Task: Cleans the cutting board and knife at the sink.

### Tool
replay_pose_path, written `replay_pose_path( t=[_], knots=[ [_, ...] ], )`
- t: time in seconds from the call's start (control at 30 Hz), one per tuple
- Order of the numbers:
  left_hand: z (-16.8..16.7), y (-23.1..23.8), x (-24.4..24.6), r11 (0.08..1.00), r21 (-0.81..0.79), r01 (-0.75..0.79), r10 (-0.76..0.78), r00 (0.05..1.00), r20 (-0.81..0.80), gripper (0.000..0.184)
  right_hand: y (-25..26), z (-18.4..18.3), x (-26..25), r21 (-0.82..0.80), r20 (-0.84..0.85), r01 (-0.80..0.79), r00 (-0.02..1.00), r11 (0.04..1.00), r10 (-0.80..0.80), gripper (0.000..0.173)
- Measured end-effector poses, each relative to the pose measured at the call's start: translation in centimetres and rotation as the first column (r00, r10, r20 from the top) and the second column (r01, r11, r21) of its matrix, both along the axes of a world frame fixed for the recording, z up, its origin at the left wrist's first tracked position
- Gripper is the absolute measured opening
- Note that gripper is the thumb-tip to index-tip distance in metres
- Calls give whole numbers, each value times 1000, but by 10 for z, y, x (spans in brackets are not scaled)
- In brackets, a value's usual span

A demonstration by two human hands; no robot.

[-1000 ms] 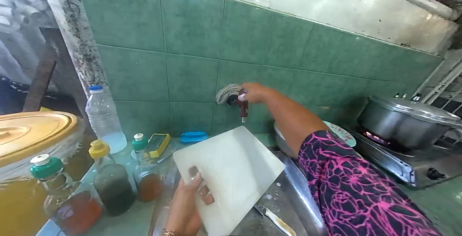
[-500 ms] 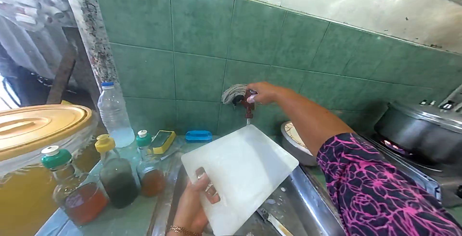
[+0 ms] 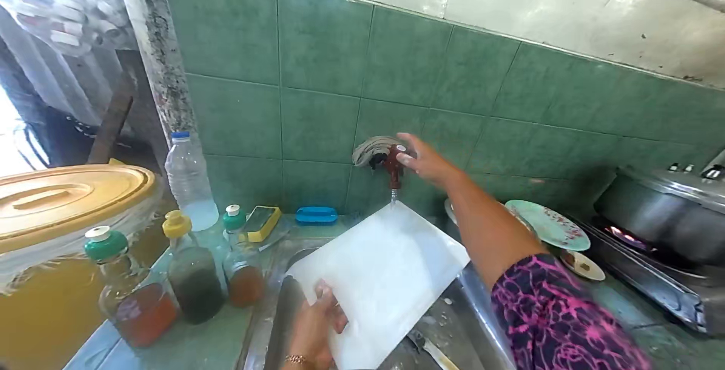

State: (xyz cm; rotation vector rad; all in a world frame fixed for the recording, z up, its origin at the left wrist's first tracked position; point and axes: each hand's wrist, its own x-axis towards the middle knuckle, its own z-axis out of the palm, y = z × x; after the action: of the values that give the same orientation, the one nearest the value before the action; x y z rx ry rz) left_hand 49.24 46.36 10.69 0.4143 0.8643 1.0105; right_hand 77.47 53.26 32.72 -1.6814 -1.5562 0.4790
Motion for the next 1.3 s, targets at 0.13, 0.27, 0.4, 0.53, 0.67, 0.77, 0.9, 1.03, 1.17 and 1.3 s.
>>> replay_pose_path(
  t=[0.13,0.27,0.4,0.53,0.67,0.77,0.9,1.03,1.17,1.3],
  knots=[
    [-2,5,-7,1000,29,5,2,976,-216,17,-8,-104,-54,50,-897,479,408,877,-171,38],
    [-4,6,-5,998,58,18,-1,959,-282,15,8,-141,-117,-240,-951,580,-303,778,-68,17],
    [-6,5,-2,1000,22,10,-4,963,-268,15,20,-146,-126,-207,-848,631,-497,748,185,18],
    [0,6,-3,1000,16,20,-15,963,-269,15,18,-134,-112,-187,-843,668,-486,720,232,19],
    [3,10,-6,997,20,75,-68,963,-261,15,13,-101,-72,-161,-944,666,-320,729,84,9],
    [-2,7,-6,996,0,95,-92,968,-235,16,9,-42,-41,15,-998,617,-33,787,45,11],
    [-12,3,1,995,-33,93,-97,973,-211,17,16,48,-36,-16,-801,427,535,904,-267,16],
    [-13,8,10,996,-28,81,-85,968,-238,16,22,82,-57,-194,-353,393,827,899,-437,36],
    [-6,13,14,996,13,88,-83,970,-228,17,1,38,-35,45,-219,422,889,906,-403,46],
    [8,13,17,995,42,89,-76,965,-250,16,-70,-82,15,-181,291,535,831,825,-475,61]
  ],
)
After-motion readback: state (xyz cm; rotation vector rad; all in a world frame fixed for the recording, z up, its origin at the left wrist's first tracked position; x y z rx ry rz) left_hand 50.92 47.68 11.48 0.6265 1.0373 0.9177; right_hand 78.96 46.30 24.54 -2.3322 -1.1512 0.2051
